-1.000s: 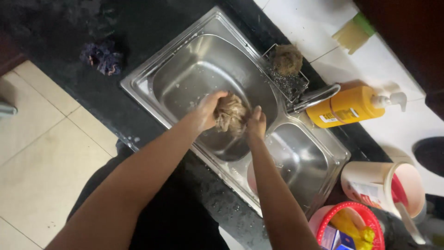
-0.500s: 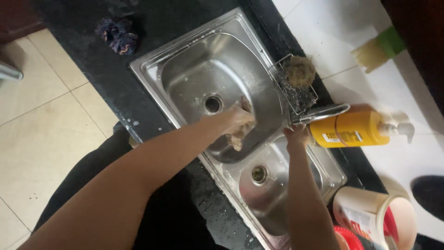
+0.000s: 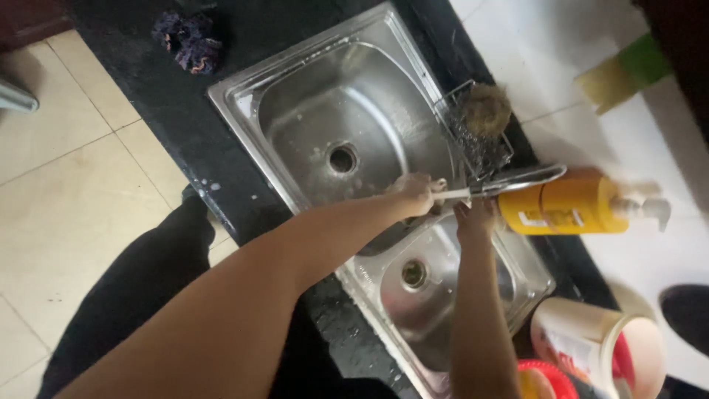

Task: Cleaning a gas stove with a wet cloth and washing the cloth in a sink.

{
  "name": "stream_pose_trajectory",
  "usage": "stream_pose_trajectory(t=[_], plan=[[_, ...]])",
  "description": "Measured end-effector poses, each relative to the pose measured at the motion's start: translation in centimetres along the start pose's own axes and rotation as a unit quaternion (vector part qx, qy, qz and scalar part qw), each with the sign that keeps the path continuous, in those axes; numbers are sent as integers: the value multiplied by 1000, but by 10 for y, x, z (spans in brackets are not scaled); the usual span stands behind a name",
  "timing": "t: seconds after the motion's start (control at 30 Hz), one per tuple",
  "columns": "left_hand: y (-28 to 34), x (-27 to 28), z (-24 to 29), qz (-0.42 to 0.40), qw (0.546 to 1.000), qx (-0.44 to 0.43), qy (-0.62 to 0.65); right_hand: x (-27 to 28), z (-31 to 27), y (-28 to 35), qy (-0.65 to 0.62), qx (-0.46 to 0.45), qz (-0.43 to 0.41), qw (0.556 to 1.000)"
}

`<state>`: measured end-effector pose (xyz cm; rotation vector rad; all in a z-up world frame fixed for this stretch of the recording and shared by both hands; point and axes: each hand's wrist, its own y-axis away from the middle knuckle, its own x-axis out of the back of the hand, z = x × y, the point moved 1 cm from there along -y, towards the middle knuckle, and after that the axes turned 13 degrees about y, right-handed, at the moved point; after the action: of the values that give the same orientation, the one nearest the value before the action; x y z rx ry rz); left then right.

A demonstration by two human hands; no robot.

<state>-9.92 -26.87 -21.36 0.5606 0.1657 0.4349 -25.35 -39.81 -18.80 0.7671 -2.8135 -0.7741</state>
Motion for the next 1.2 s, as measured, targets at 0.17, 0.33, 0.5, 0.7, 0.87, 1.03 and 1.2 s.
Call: stream_pose_trajectory(t=[0.17,0.33,0.5,0.7,0.87,1.03,1.2], plan=[[126,51,82,29,972,-84,-219,-146,-110,208,101,308,136,936],[121,68,98,15,976,-55,-212,-149,-136,219,16,325,-4,946],[116,85,113,-15,975,-20,-219,-115,-85,138,10,283,-80,956],[135,106,123,-58,954,-109,-274,-122,-43,97,383,310,-81,866],[193,149,170,-63,957,-51,-280,-143,-81,127,571,171,-8,803],[108,162,124,-81,942,-68,-318,-131,-55,102,437,172,-147,871],[92,140,116,-113,913,-168,-354,-137,-50,99,233,183,-283,912]])
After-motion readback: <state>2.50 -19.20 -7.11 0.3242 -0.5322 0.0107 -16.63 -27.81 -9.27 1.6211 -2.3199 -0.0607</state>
